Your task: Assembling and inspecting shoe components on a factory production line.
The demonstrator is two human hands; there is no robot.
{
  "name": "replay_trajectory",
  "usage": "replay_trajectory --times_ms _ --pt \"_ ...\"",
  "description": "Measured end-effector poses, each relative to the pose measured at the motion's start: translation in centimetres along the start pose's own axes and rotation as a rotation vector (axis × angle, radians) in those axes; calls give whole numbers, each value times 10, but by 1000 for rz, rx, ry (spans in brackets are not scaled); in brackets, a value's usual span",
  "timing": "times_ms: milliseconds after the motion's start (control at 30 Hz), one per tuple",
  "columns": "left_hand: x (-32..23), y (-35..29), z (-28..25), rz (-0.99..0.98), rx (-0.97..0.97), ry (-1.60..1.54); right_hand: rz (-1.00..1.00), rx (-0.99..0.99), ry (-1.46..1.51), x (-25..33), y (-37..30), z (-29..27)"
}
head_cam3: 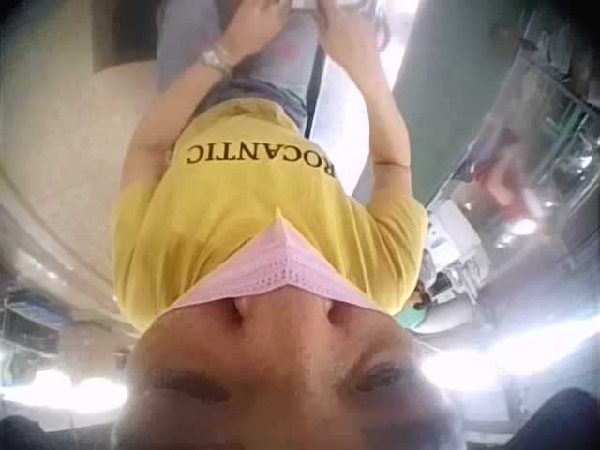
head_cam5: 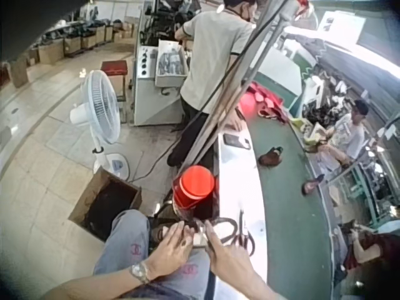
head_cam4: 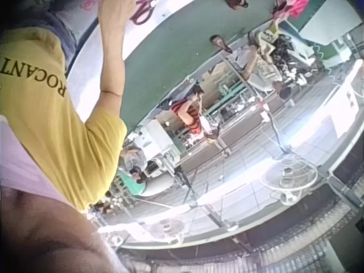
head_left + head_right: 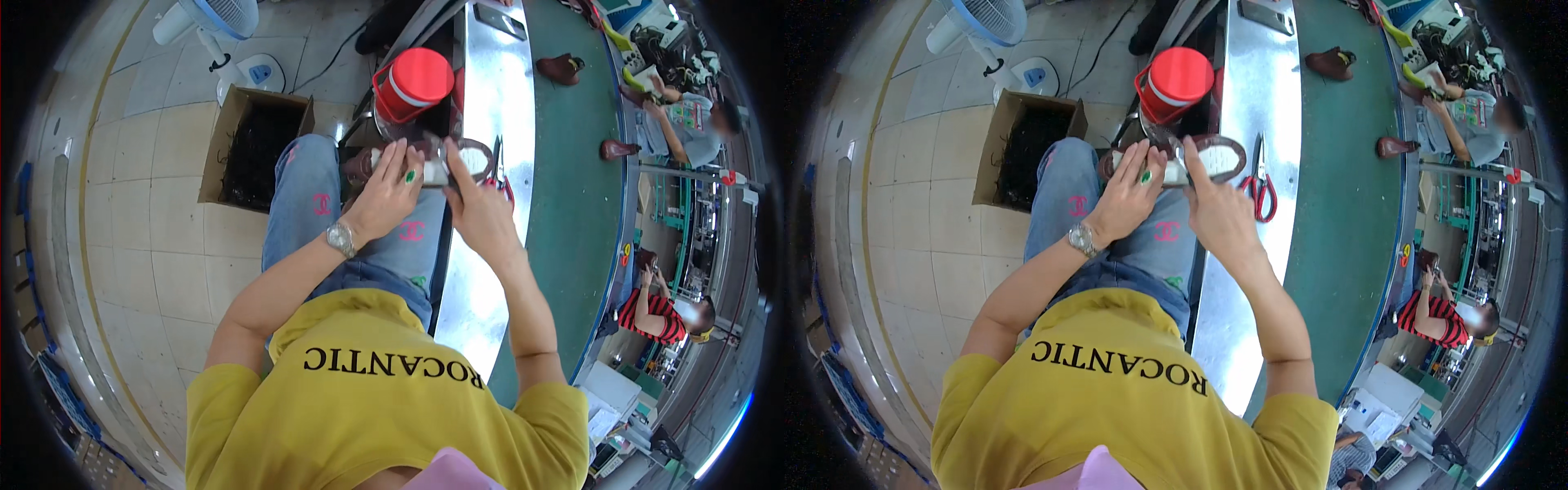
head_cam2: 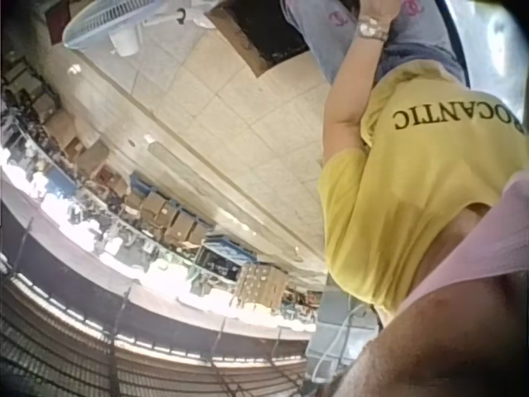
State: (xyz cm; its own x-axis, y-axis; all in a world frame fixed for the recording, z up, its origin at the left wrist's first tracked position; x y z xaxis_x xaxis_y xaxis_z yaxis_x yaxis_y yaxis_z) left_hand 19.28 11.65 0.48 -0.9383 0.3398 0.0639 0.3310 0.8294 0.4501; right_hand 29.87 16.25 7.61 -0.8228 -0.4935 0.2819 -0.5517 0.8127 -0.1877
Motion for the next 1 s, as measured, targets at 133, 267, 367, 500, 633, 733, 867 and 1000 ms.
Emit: replay_trajectory --times_ms 133,267,367,500,633,733,867,1000 --pt "1 1 3 -6 -70 -70 -26 -451 275 18 -8 -19" --pt "19 11 -12 -213 -21 -502 93 -19 68 -2 1 25" --pt "36 6 -29 -239 86 -201 18 -58 82 18 9 -7" --pt "40 -5 -12 -222 148 -288 82 -303 265 20 3 13" --pt "46 -6 -16 -214 137 -325 31 -13 113 23 17 15" --pt "49 -10 -19 -263 113 -440 26 -186 289 40 13 -3" --pt "52 -9 -17 -309 81 -577 73 -209 299 30 7 31" --pt "70 -11 -9 -329 201 -710 35 1 141 21 19 3"
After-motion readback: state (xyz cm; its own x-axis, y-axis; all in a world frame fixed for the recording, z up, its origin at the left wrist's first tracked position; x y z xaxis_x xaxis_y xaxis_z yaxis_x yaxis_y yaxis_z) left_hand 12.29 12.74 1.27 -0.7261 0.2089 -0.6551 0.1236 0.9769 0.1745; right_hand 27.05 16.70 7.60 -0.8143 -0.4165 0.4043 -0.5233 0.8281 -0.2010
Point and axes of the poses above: each hand's wrist, its own y-axis towards the middle knuckle, its own z-axis out of the palm, x = y × z, the point moved 6 cm from there along y, towards the middle knuckle, and after that the axes turned 7 degrees about y, right-handed, at the moved point
